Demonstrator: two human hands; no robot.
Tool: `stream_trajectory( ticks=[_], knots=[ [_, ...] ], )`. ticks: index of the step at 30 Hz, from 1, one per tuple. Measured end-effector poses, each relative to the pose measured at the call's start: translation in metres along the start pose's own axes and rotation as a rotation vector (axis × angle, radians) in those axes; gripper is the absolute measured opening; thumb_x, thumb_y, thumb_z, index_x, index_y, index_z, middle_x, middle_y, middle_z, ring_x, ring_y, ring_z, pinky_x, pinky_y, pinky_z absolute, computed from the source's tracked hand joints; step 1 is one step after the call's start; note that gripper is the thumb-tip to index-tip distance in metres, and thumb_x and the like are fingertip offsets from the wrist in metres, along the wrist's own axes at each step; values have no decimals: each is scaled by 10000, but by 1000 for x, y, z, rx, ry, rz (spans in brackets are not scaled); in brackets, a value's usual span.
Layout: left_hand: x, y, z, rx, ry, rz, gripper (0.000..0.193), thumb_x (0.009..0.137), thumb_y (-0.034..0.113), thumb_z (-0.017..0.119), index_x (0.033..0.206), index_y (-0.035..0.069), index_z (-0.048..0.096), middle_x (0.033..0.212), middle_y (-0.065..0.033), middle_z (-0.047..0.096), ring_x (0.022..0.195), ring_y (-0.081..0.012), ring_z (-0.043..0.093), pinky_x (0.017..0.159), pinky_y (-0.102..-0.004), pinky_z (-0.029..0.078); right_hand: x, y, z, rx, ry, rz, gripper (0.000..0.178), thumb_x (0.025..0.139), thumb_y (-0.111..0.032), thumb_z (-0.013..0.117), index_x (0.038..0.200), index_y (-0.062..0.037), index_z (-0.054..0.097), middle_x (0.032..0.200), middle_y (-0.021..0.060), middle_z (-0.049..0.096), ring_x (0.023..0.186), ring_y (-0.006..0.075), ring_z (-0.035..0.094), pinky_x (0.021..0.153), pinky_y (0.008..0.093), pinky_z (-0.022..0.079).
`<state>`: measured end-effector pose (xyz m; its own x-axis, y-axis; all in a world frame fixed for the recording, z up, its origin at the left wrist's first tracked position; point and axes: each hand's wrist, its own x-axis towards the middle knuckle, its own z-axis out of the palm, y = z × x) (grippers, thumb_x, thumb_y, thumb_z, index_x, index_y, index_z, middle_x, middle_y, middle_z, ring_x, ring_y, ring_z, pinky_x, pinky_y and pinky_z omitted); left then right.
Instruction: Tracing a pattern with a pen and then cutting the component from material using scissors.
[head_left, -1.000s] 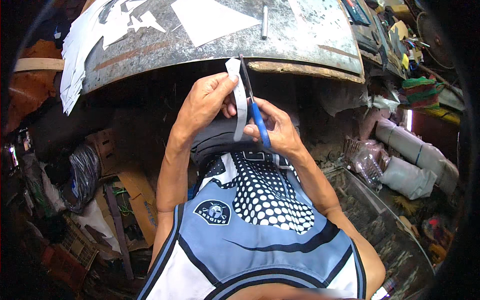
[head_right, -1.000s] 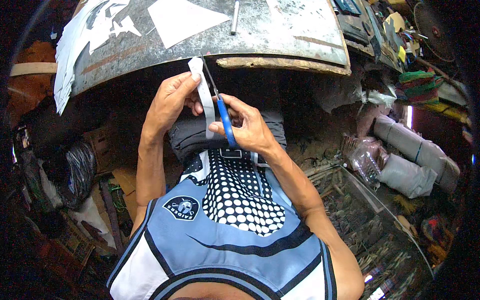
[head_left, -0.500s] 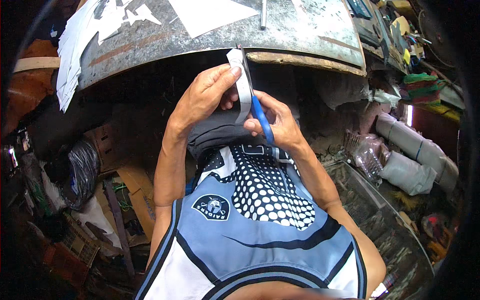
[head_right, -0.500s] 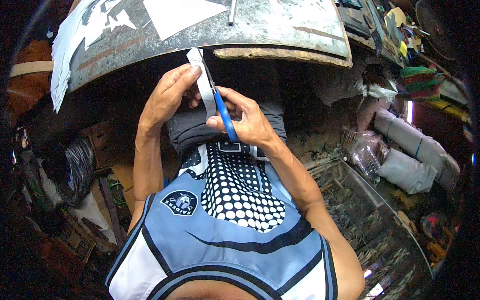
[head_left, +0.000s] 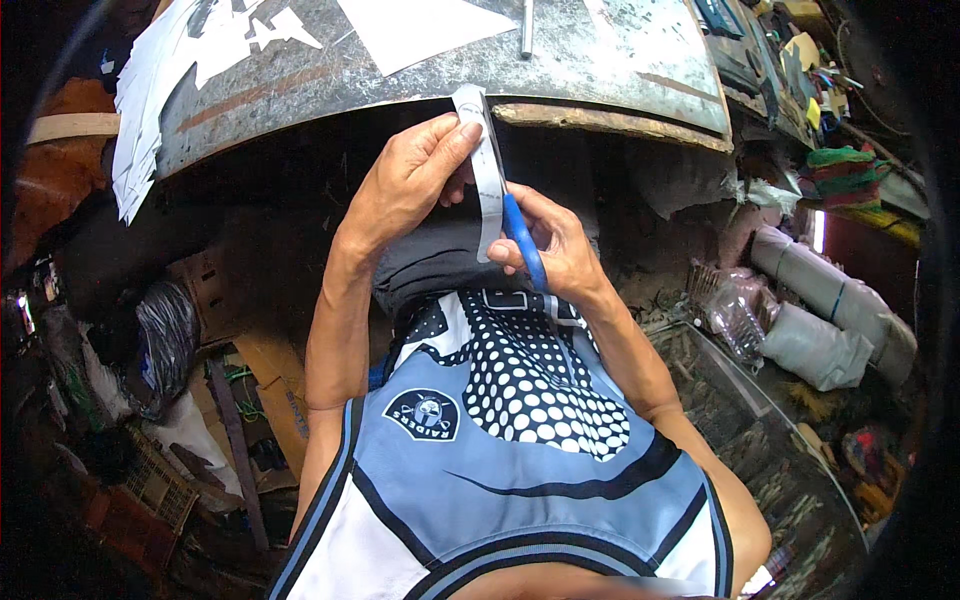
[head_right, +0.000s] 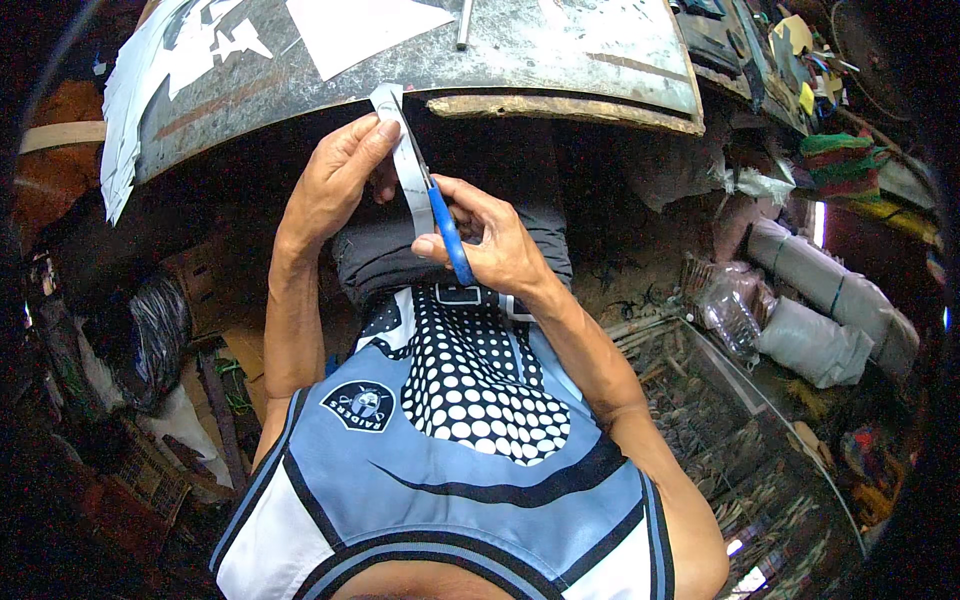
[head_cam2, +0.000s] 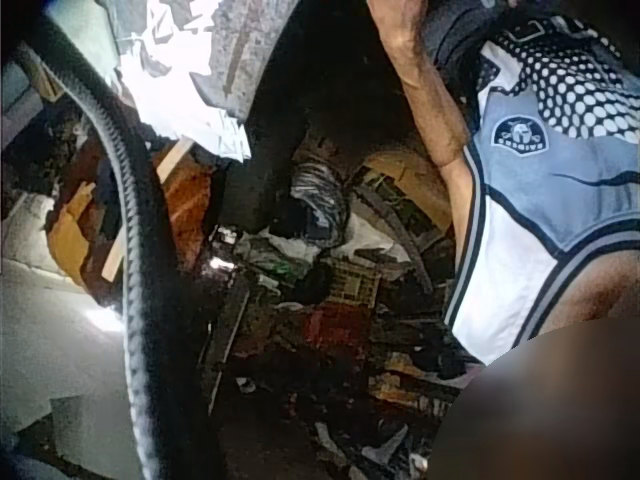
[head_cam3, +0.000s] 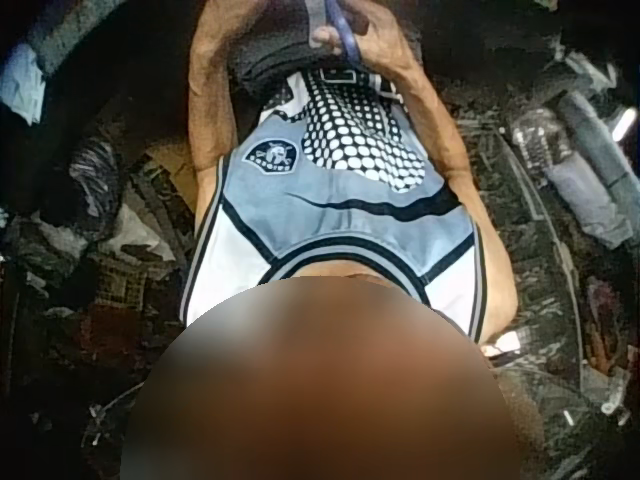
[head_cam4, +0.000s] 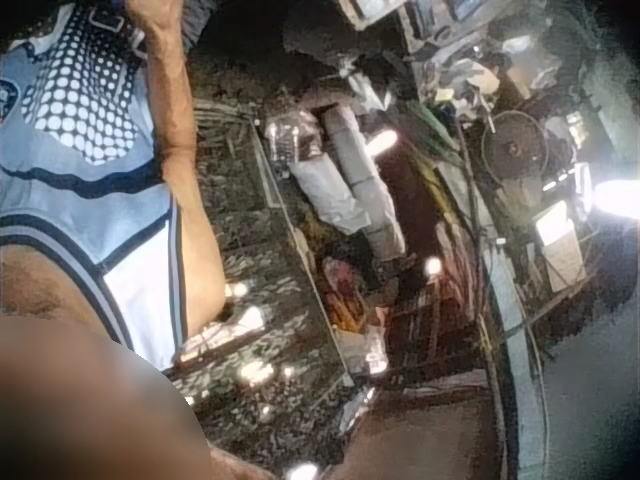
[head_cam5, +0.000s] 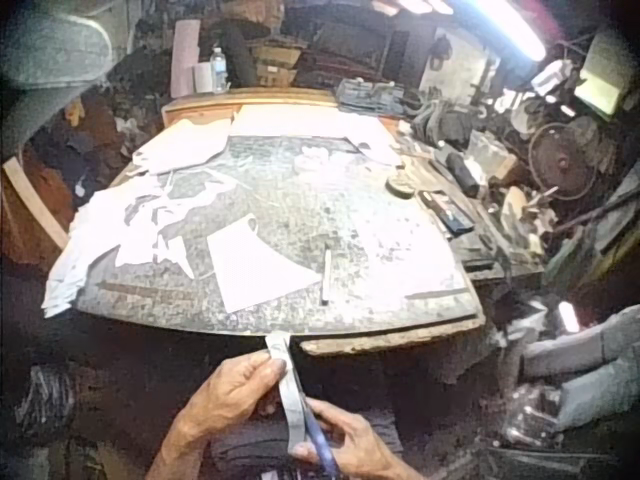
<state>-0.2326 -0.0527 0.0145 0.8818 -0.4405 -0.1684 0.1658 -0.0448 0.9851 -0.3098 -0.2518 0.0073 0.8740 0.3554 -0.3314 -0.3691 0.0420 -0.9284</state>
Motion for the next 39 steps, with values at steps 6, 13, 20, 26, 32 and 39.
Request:
stream_trajectory(
  ticks=[6,13,20,26,32,39],
  knots=[
    [2,1,-1,3,4,6,361,1034,346,497,878,40,608,676,11,553,585,-65,537,538,-222,454,0,-2,1,-7,38,60,714,797,-180,835,1379,39,483,1015,47,649,904,98,600,806,248,501],
    [2,2,-1,13,1,13,355,1035,348,493,889,46,606,669,16,558,578,-64,546,535,-222,459,0,2,1,35,37,36,654,814,-139,816,1360,38,502,1050,46,657,927,91,599,831,245,495],
    [2,3,-2,22,-3,15,365,1037,358,487,880,50,603,670,16,559,577,-67,551,532,-227,463,0,1,3,41,53,57,624,819,-117,809,1344,43,514,1068,45,653,939,86,594,831,239,494],
    [2,2,-2,6,-23,10,368,1038,362,485,881,51,604,669,16,558,578,-66,547,537,-227,461,-1,3,2,46,47,18,614,824,-117,805,1345,36,518,1067,41,651,939,83,595,822,238,496],
    [2,3,-3,15,-35,11,367,1040,357,482,877,50,601,666,17,553,579,-63,544,536,-229,459,-1,0,2,42,33,25,605,830,-112,798,1351,22,520,1096,50,656,956,90,605,847,248,504],
    [3,3,-3,11,-41,-1,371,1041,353,480,866,46,594,661,19,548,575,-63,541,531,-229,456,-2,-1,3,69,45,51,600,836,-110,792,1354,20,519,1121,57,657,971,99,611,855,256,509]
  ],
)
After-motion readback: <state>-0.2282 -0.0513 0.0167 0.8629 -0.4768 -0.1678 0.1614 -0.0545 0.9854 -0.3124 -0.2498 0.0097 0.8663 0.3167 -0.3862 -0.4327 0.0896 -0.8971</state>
